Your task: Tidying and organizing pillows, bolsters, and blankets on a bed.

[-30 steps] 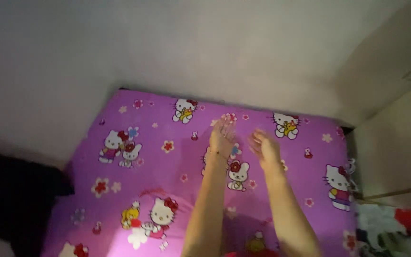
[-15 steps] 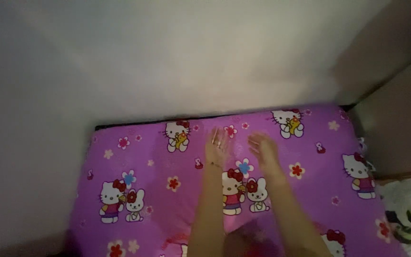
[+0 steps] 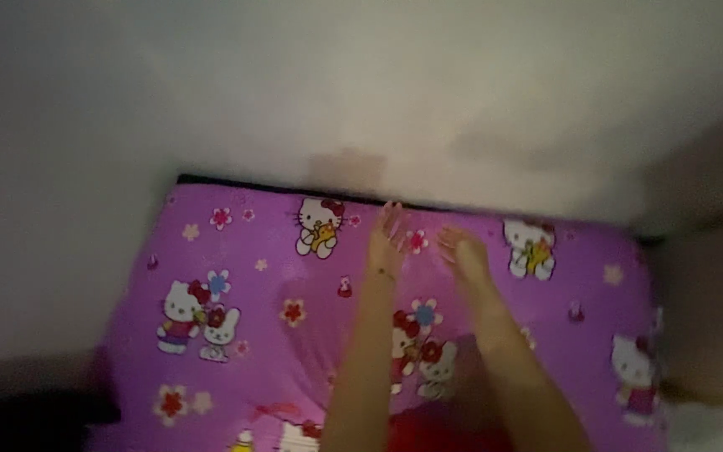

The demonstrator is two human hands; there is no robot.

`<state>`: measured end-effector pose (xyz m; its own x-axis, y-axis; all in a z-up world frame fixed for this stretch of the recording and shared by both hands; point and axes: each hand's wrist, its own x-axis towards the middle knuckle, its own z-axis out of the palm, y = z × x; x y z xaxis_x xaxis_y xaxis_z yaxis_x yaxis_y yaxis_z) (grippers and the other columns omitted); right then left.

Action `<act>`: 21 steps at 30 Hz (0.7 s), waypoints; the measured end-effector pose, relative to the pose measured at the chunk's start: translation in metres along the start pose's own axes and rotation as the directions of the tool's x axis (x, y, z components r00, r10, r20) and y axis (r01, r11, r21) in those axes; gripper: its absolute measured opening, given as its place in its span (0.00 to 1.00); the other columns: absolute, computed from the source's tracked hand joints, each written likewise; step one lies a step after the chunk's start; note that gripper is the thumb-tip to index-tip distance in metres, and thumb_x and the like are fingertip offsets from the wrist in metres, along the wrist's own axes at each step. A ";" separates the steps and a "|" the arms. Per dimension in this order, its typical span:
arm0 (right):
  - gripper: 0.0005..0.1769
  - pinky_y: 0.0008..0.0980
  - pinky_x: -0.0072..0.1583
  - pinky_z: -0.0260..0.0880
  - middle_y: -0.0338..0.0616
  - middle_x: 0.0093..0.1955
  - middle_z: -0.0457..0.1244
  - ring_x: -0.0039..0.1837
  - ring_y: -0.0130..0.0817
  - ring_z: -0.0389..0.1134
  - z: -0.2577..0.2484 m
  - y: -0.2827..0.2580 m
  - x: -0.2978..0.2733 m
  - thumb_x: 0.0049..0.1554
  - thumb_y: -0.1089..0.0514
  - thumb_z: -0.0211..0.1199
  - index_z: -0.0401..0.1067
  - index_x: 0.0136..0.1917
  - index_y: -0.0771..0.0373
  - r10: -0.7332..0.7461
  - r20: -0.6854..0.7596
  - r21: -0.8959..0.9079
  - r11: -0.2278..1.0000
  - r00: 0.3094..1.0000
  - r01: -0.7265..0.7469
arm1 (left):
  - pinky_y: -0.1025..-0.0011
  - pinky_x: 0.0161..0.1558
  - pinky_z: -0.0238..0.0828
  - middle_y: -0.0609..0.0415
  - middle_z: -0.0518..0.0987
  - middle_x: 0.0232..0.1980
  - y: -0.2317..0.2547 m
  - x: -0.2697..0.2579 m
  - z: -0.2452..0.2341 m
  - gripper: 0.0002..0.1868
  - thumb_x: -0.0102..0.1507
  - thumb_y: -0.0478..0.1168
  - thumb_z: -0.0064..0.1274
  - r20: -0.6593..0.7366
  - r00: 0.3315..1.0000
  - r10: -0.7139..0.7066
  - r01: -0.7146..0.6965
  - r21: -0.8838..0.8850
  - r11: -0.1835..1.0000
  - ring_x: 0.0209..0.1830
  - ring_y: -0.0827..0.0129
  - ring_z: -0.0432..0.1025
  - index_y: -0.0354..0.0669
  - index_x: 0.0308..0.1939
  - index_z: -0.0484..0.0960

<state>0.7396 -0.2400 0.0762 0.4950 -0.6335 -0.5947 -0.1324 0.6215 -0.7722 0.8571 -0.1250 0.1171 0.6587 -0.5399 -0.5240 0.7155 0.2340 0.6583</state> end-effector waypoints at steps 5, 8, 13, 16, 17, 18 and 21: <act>0.19 0.36 0.63 0.68 0.47 0.59 0.68 0.61 0.39 0.68 -0.005 -0.009 0.120 0.59 0.56 0.58 0.74 0.62 0.62 -0.261 0.291 -0.354 0.864 0.920 0.357 | 0.55 0.72 0.51 0.57 0.65 0.78 -0.029 0.059 0.020 0.36 0.70 0.62 0.35 -0.017 0.993 0.115 -0.112 0.097 0.989 0.77 0.61 0.58 0.50 0.77 0.63; 0.15 0.35 0.56 0.65 0.43 0.56 0.69 0.56 0.37 0.67 -0.007 -0.051 0.070 0.59 0.55 0.62 0.77 0.58 0.60 -0.252 0.290 -0.514 0.773 0.923 0.372 | 0.50 0.69 0.59 0.53 0.70 0.75 -0.063 0.057 0.041 0.34 0.68 0.59 0.38 -0.138 0.979 0.151 -0.139 0.093 0.986 0.73 0.58 0.64 0.48 0.74 0.66; 0.15 0.29 0.58 0.67 0.42 0.55 0.72 0.56 0.31 0.71 -0.068 -0.049 0.081 0.56 0.56 0.63 0.80 0.54 0.63 -0.178 0.334 -0.363 0.882 0.926 0.301 | 0.61 0.60 0.64 0.56 0.73 0.72 -0.135 0.040 0.070 0.30 0.69 0.56 0.39 -0.231 0.947 0.224 -0.210 0.085 0.974 0.67 0.62 0.70 0.49 0.72 0.70; 0.17 0.28 0.58 0.66 0.43 0.54 0.72 0.56 0.32 0.70 -0.125 -0.035 0.101 0.55 0.56 0.64 0.80 0.56 0.62 -0.182 0.299 -0.473 0.824 0.937 0.312 | 0.64 0.62 0.71 0.53 0.73 0.71 -0.202 0.079 0.050 0.29 0.71 0.54 0.36 -0.192 0.928 0.319 -0.323 0.012 0.946 0.68 0.63 0.70 0.47 0.72 0.69; 0.17 0.29 0.58 0.66 0.43 0.54 0.72 0.55 0.32 0.70 -0.146 -0.030 0.105 0.55 0.56 0.64 0.80 0.56 0.61 -0.161 0.301 -0.439 0.852 0.940 0.286 | 0.61 0.63 0.69 0.50 0.72 0.72 -0.234 0.108 0.031 0.28 0.72 0.52 0.37 -0.147 0.927 0.346 -0.362 -0.101 0.927 0.68 0.57 0.68 0.45 0.73 0.69; 0.16 0.31 0.57 0.67 0.43 0.54 0.71 0.55 0.33 0.70 -0.167 -0.024 0.106 0.56 0.56 0.63 0.79 0.57 0.61 -0.140 0.298 -0.402 0.879 0.944 0.258 | 0.58 0.63 0.67 0.46 0.71 0.73 -0.266 0.136 0.012 0.28 0.72 0.50 0.38 -0.102 0.921 0.376 -0.389 -0.211 0.897 0.67 0.52 0.67 0.43 0.73 0.68; 0.17 0.29 0.57 0.68 0.44 0.53 0.73 0.54 0.33 0.73 -0.218 -0.019 0.099 0.55 0.58 0.62 0.80 0.56 0.64 -0.149 0.352 -0.327 0.905 0.924 0.271 | 0.61 0.72 0.63 0.45 0.68 0.76 -0.289 0.111 0.039 0.28 0.74 0.52 0.37 -0.051 0.891 0.451 -0.454 -0.080 0.888 0.76 0.56 0.64 0.42 0.75 0.66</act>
